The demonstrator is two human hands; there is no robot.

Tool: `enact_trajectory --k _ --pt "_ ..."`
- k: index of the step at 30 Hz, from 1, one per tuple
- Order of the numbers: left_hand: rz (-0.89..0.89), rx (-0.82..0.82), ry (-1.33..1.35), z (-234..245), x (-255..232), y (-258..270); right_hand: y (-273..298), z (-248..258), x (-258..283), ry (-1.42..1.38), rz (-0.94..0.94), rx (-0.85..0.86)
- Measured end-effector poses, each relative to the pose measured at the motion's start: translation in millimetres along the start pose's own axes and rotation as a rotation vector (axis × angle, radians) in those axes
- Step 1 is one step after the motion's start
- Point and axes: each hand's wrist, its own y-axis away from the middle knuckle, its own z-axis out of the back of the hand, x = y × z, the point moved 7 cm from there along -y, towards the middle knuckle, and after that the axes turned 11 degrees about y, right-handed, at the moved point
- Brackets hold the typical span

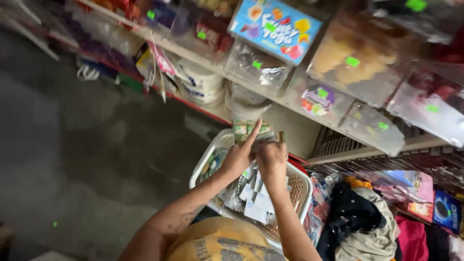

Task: Organizing and applying labels to small boxed merchandise items in a plastic basket.

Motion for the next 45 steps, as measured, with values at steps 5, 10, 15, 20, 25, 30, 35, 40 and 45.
enact_trajectory --k 5,10,15,20,25,30,35,40,45 --pt "-0.045 -0.062 0.088 31 -40 -7 -13 16 -4 -0.034 -0.065 -0.082" --pt "-0.069 -0.105 -0.031 44 -41 -8 -15 16 11 -0.089 0.012 -0.051" --pt "0.035 -0.1 0.204 52 -39 -10 -34 36 -3 0.122 0.013 -0.047" --pt "0.017 -0.082 0.355 44 -18 -33 -26 9 -43 0.185 -0.237 0.178" --pt "-0.106 -0.114 0.584 2 63 -83 -2 -63 -112 -0.23 -0.62 0.478" --pt "-0.21 -0.183 0.144 -9 103 -108 9 -137 -154 -0.123 -0.59 0.57" --pt "-0.214 -0.168 -0.445 -24 137 -118 26 -215 -188 -0.038 -0.637 0.689" --pt "-0.393 -0.217 -0.62 -37 145 -110 47 -264 -200 0.078 -0.702 0.824" --pt "-0.444 -0.271 -0.662 -28 124 -99 53 -287 -198 0.342 -0.616 0.967"
